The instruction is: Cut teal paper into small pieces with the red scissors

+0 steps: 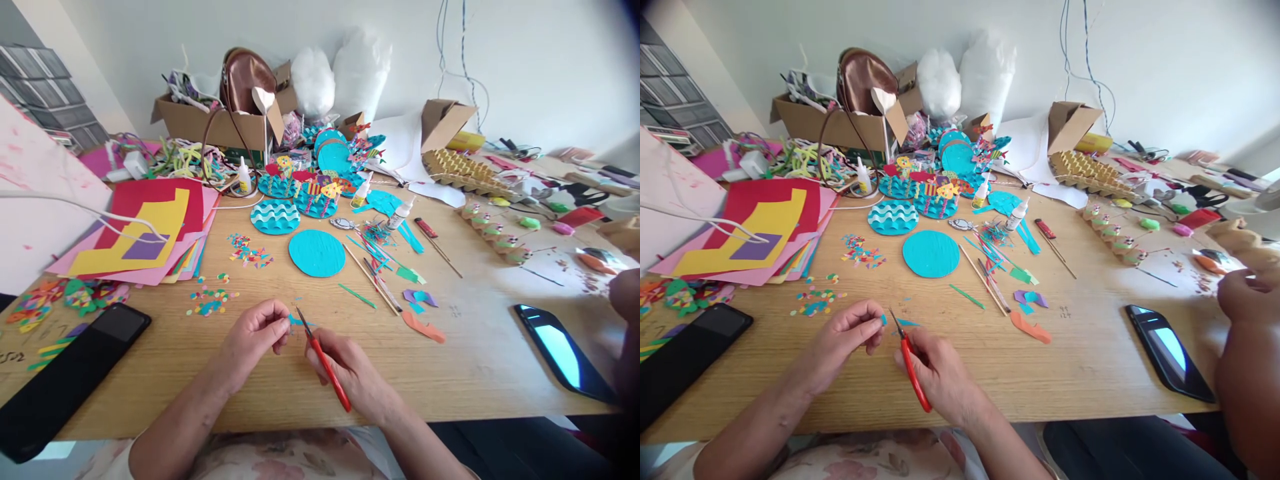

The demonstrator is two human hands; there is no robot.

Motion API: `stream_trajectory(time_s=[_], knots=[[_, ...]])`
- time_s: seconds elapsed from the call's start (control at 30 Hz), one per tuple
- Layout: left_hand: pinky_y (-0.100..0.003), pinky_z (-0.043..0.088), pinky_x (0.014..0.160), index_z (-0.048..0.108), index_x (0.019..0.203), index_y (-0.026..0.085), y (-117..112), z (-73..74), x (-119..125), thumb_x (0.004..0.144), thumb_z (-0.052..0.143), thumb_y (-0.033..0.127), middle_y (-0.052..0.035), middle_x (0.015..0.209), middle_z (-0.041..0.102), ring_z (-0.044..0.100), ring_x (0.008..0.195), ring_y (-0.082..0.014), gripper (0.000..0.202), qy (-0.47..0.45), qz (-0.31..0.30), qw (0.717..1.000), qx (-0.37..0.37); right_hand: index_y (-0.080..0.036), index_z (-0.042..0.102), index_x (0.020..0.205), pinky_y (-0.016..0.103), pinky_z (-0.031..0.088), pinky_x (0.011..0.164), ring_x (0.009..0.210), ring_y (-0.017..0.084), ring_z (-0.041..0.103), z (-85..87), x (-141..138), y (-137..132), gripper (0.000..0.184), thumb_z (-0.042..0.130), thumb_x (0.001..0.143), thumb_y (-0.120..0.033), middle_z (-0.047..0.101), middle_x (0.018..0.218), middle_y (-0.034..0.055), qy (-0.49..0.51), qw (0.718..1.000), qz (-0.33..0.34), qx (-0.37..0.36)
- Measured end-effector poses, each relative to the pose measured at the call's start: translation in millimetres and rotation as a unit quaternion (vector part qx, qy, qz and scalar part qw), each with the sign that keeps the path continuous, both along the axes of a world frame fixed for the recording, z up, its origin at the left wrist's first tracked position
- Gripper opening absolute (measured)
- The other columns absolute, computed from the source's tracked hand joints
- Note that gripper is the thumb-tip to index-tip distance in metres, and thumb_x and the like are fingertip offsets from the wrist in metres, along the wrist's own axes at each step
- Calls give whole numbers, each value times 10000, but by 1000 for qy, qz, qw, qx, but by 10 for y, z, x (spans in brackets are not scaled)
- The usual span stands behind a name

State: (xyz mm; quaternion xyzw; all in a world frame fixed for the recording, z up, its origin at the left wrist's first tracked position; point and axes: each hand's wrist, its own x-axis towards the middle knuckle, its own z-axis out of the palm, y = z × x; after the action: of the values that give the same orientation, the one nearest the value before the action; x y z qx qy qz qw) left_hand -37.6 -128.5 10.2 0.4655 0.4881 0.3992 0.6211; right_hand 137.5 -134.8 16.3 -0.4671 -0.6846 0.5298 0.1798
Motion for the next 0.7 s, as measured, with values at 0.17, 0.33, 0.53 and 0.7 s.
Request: stream_trajectory(time_s=[0.17, 0.33, 0.53, 0.7], knots=[[-204, 374, 501, 488, 682, 171, -2, 0, 7, 758, 522, 278, 47, 563, 494, 441, 524, -88, 136, -18, -8, 1000, -16, -181, 418, 627, 208, 284, 503, 548, 91, 379, -6, 9, -56, 266, 408, 863, -305, 428, 564, -43, -10, 1000, 21, -5], [-207, 372, 495, 487, 678, 168, -2, -3, -9, 758, 523, 285, 48, 563, 492, 439, 518, -88, 146, -15, -19, 1000, -13, -181, 409, 631, 207, 271, 501, 546, 89, 370, 2, 12, -55, 259, 418, 859, -303, 423, 564, -45, -28, 999, 24, -19], [-211, 376, 499, 483, 679, 171, -15, -25, -14, 762, 519, 284, 47, 564, 491, 442, 522, -91, 145, -6, -15, 1000, -16, -181, 386, 619, 208, 257, 497, 543, 86, 360, 5, 11, -53, 278, 410, 861, -317, 409, 559, -47, -28, 999, 32, -31], [-206, 369, 493, 475, 668, 169, -5, -34, 1, 766, 513, 281, 54, 552, 481, 433, 504, -82, 154, -3, -28, 999, -17, -180, 388, 616, 208, 247, 490, 534, 84, 347, 3, 13, -57, 276, 409, 859, -309, 393, 548, -50, -21, 999, 24, -38]])
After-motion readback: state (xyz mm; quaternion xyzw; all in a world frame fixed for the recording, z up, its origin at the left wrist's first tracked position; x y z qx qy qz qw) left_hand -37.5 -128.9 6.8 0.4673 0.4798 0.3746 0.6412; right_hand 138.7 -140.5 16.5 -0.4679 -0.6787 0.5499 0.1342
